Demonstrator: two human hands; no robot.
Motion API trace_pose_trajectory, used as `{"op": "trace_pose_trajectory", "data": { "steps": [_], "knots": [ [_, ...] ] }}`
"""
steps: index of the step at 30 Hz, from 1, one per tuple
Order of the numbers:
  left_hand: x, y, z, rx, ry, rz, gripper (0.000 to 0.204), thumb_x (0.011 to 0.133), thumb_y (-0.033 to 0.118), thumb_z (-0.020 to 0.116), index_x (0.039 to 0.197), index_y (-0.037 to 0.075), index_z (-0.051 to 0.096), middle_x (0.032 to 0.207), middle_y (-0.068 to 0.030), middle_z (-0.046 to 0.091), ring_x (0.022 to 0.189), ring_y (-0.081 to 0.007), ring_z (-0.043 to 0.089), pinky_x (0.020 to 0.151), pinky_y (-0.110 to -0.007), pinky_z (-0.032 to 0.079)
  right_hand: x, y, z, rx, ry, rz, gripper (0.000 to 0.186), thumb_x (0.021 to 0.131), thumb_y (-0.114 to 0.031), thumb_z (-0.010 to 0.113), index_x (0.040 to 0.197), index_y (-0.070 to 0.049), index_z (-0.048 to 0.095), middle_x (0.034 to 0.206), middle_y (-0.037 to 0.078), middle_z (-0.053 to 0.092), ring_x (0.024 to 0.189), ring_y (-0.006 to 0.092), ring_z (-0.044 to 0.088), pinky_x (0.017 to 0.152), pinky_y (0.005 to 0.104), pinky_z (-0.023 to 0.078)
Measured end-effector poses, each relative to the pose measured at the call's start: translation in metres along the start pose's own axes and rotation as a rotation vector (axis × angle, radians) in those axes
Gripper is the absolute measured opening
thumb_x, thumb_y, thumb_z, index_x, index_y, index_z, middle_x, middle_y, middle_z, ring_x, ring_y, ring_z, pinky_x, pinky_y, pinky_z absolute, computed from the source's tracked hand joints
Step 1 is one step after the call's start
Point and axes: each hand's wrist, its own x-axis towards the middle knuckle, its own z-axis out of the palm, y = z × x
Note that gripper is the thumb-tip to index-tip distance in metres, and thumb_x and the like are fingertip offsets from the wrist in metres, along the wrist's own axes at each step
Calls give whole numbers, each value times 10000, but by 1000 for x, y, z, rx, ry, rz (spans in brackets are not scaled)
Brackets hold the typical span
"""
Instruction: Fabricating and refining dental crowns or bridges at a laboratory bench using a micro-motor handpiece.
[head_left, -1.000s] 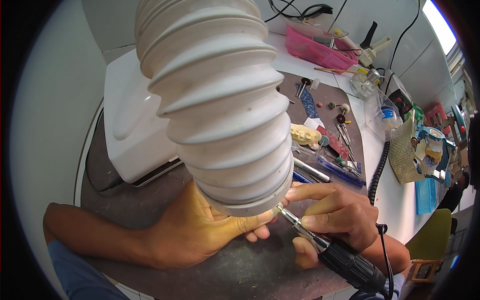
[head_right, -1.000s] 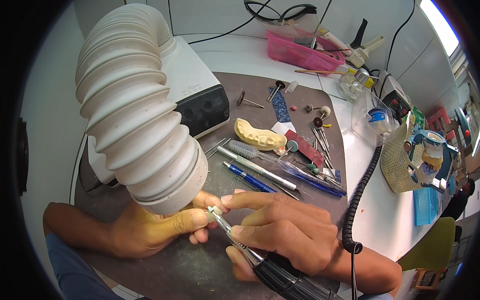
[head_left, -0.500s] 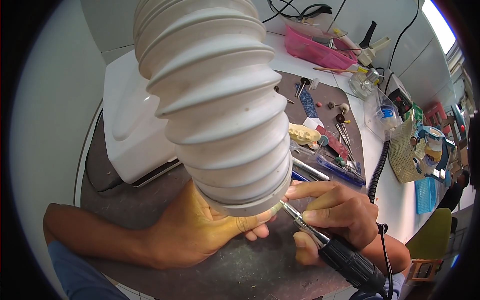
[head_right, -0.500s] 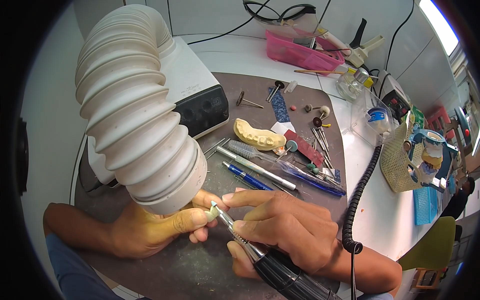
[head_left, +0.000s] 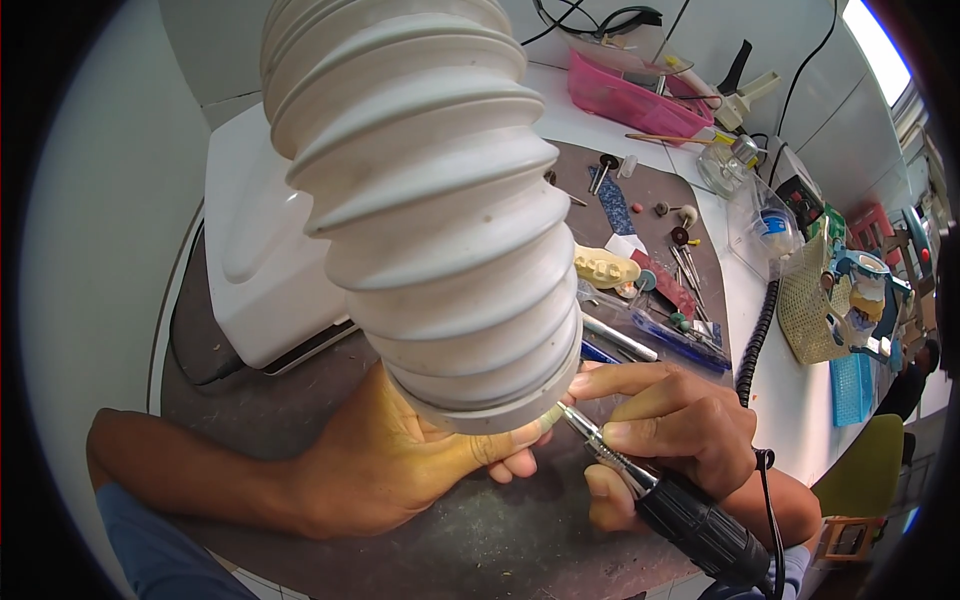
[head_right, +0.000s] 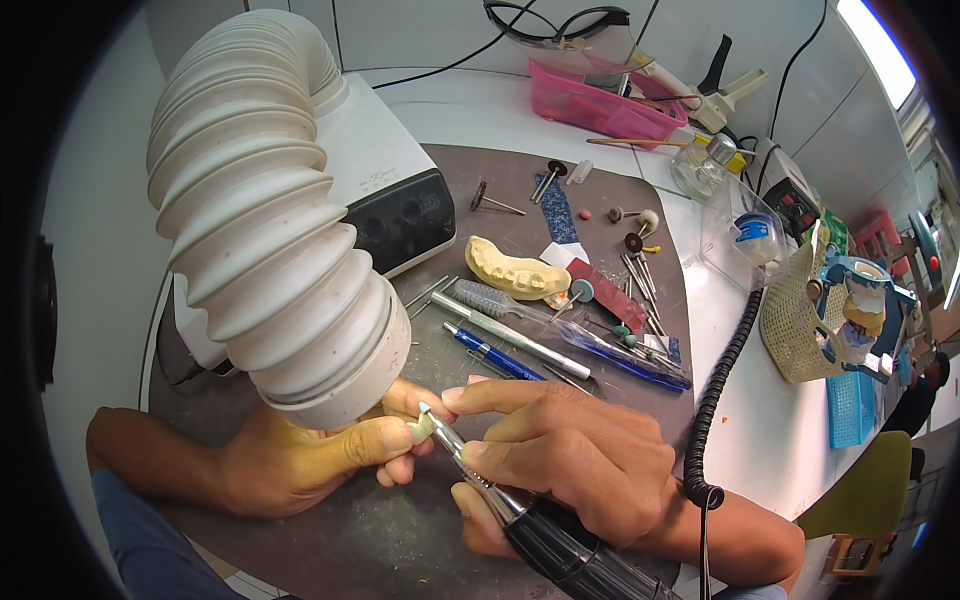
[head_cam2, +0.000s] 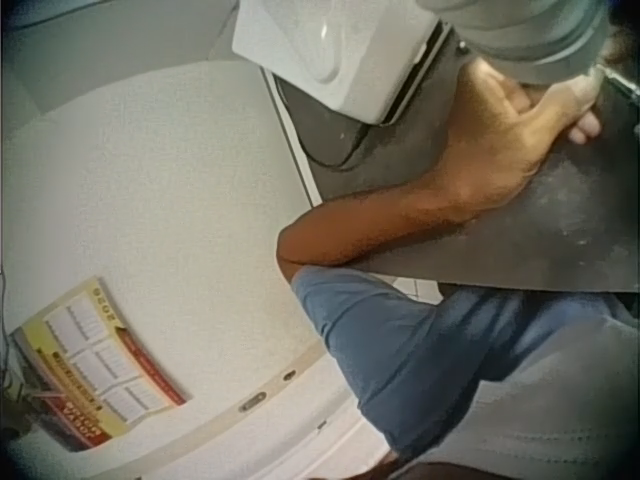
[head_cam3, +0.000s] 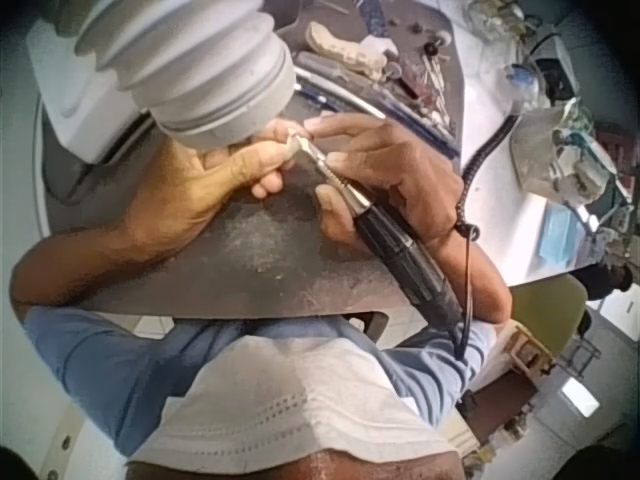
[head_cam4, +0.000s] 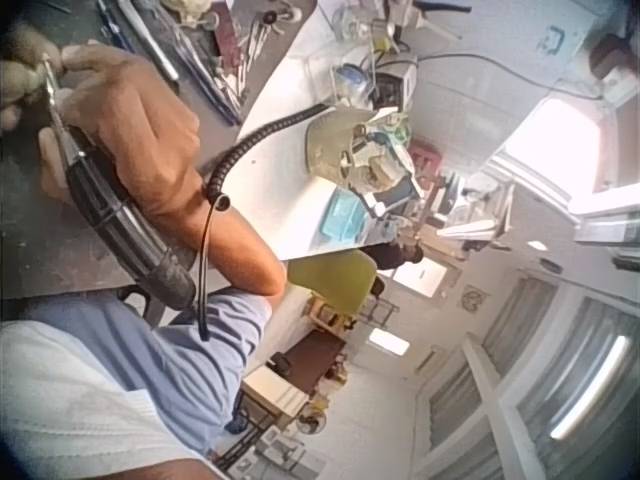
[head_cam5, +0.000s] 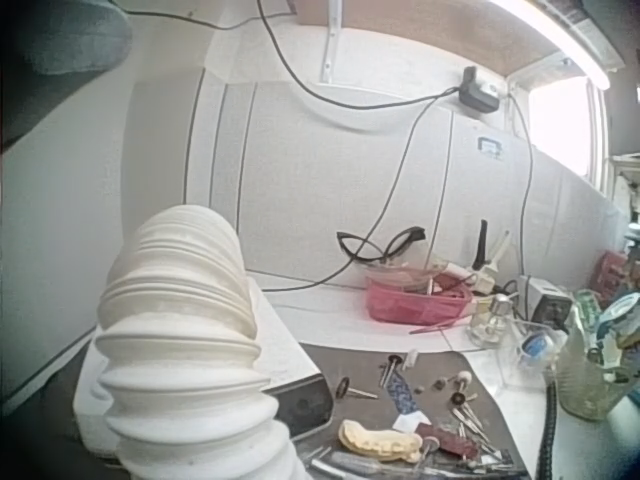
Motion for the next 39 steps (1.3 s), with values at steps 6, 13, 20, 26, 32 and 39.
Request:
{"op": "trace_pose_trajectory", "data": {
  "steps": [6, 13, 20, 26, 32, 39],
  "knots": [
    [0, -2, 1, 24, 31, 8, 194, 918, 89, 638, 1068, -28, 604, 893, -72, 667, 765, -103, 634, 690, -246, 544, 0, 0, 0, 9, 5, 0, 279, 705, -41, 808, 898, -15, 608, 760, 91, 634, 893, 327, 705, 689, 347, 583],
    [1, 0, 2, 36, 45, 9, 207, 909, 96, 653, 1064, -33, 606, 875, -69, 669, 757, -105, 641, 680, -251, 545, -2, 2, 0, 1, 4, 18, 284, 706, -47, 809, 902, -6, 608, 777, 100, 642, 919, 325, 701, 695, 342, 588],
    [0, 0, 2, 30, 50, -6, 212, 909, 86, 649, 1082, -28, 603, 890, -71, 667, 762, -105, 636, 684, -252, 543, 0, 1, -1, 4, -8, 2, 286, 713, -49, 807, 913, -7, 606, 769, 98, 637, 912, 328, 701, 705, 352, 590],
    [0, 1, 3, 15, 28, 0, 201, 914, 69, 636, 1085, -29, 596, 903, -72, 664, 780, -108, 629, 704, -258, 543, 1, 0, 1, 14, -16, -22, 294, 716, -52, 810, 924, -11, 607, 759, 83, 629, 896, 335, 702, 707, 358, 585],
    [-1, 1, 2, 69, 35, -25, 208, 915, 72, 634, 1093, -28, 595, 908, -70, 663, 779, -110, 630, 703, -259, 544, 2, -1, -1, -5, -18, 8, 293, 714, -55, 811, 921, -15, 608, 774, 85, 633, 897, 332, 702, 700, 359, 583],
    [0, 1, 2, 33, 45, -5, 201, 912, 81, 642, 1076, -28, 603, 875, -63, 661, 769, -106, 633, 695, -255, 542, 0, 0, 0, -8, -9, 19, 279, 715, -49, 810, 907, -15, 610, 769, 94, 637, 909, 327, 701, 693, 347, 584]
  ]
}}
